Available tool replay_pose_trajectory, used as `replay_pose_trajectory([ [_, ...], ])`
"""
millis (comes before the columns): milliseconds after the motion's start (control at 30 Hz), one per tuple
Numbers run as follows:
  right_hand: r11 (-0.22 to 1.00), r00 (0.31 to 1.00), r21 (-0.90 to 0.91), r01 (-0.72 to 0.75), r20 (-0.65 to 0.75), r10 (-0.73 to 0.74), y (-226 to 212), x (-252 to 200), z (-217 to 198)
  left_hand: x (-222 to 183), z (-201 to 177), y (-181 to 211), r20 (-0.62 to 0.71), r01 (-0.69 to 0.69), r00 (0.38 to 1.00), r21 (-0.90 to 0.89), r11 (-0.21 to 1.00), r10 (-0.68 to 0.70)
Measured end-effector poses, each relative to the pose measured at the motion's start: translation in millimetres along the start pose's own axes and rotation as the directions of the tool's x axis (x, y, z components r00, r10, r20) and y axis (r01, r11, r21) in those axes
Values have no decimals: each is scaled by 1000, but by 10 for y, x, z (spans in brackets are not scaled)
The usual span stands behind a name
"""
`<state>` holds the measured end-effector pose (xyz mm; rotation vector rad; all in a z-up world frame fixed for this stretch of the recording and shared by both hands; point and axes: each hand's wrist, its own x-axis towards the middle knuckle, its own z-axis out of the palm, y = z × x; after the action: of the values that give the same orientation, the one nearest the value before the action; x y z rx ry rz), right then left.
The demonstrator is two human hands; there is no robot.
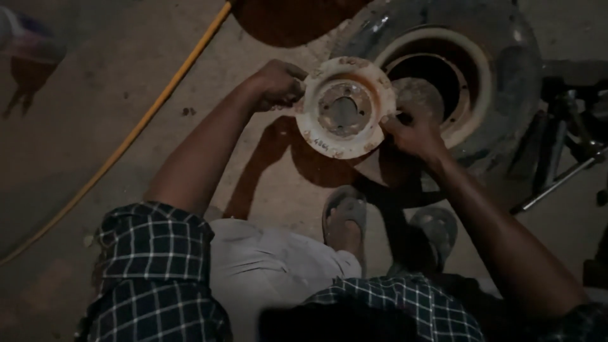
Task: Dismantling and reassembling a wheel with a tire and rim.
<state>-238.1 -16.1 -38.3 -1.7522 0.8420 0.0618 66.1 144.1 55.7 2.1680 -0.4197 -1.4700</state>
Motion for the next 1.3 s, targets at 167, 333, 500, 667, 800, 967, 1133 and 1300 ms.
replay_pose_trajectory([
  [167, 1000, 998, -15, -12, -64, 11, 75, 8, 25, 4, 25, 18, 98, -6, 995, -62, 998, 12],
  [333, 993, 990, 84, 85, -120, -75, -244, -184, -280, -141, 143, 271, 20, -106, 994, 104, 989, 104],
  [500, 989, 982, 144, -32, -182, 58, -724, -303, -689, 199, 301, 399, 3, -292, 956, 21, 956, 292],
  [667, 983, 943, -100, 152, -284, -174, -575, -217, -1125, 397, 290, 581, -104, -447, 892, -55, 893, 440],
  [800, 681, 726, -541, 493, -175, -665, -888, -182, -1659, 537, 232, 615, -228, -727, 673, -22, 687, 704],
  [967, 354, 628, -732, 582, 128, -768, -1435, -615, -1908, 284, 264, 812, -200, -743, 654, -352, 570, 730],
  [1133, 43, 529, -781, 624, 381, -759, -1169, -1068, -1973, -22, 585, 748, -69, -624, 771, -278, 730, 633],
  [1300, -20, 489, -747, 665, 456, -743, -1131, -1441, -1611, -207, 689, 678, 86, -367, 852, -605, 706, 517],
])
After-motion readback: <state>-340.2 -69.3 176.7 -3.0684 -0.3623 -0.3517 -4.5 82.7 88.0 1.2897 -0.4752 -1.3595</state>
